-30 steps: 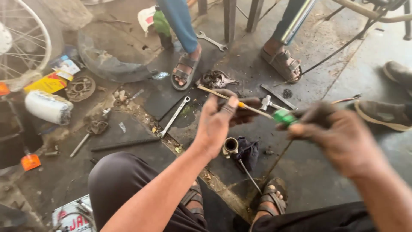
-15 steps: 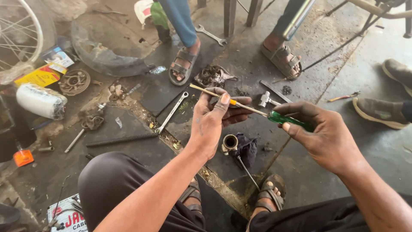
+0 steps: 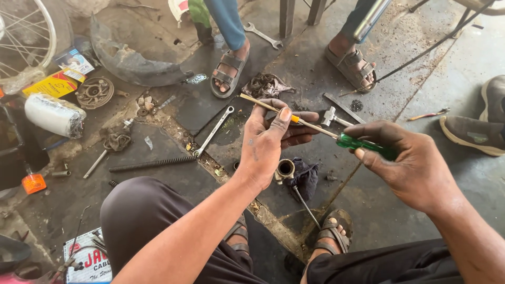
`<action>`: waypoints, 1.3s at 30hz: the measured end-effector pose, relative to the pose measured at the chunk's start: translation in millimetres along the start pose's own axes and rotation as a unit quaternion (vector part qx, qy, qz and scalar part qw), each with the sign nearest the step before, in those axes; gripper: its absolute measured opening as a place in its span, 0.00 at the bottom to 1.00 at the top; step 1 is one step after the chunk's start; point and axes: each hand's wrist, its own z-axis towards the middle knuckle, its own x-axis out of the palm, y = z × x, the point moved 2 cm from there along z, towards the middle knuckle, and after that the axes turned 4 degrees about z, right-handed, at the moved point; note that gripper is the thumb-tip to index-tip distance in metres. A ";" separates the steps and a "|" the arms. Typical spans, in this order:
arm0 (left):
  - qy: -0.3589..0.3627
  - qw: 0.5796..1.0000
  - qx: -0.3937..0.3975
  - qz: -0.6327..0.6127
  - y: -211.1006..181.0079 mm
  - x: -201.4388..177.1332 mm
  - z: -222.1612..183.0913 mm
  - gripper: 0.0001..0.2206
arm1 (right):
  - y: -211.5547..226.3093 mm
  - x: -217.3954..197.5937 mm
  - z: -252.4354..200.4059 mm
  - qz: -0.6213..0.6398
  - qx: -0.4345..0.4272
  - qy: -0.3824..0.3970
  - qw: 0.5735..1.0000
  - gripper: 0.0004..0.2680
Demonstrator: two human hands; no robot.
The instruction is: The recorder is repairing or servicing motorcycle front fork assemblies, using a screwdriver, hammer, and pliers to remove seals and disassemble components.
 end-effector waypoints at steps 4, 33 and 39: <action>0.015 1.000 0.001 -0.008 12.5 4.6 -0.7 0.04 | -3.9 4.9 -1.1 0.016 -0.022 0.006 1.000 0.14; 0.252 0.696 -0.024 0.672 135.0 -76.4 29.4 0.40 | -14.5 36.4 -7.2 -0.452 0.037 0.158 0.877 0.18; 0.189 0.774 -0.026 0.603 149.1 -75.4 38.8 0.30 | -14.9 54.3 -7.5 -0.507 0.019 0.167 0.846 0.14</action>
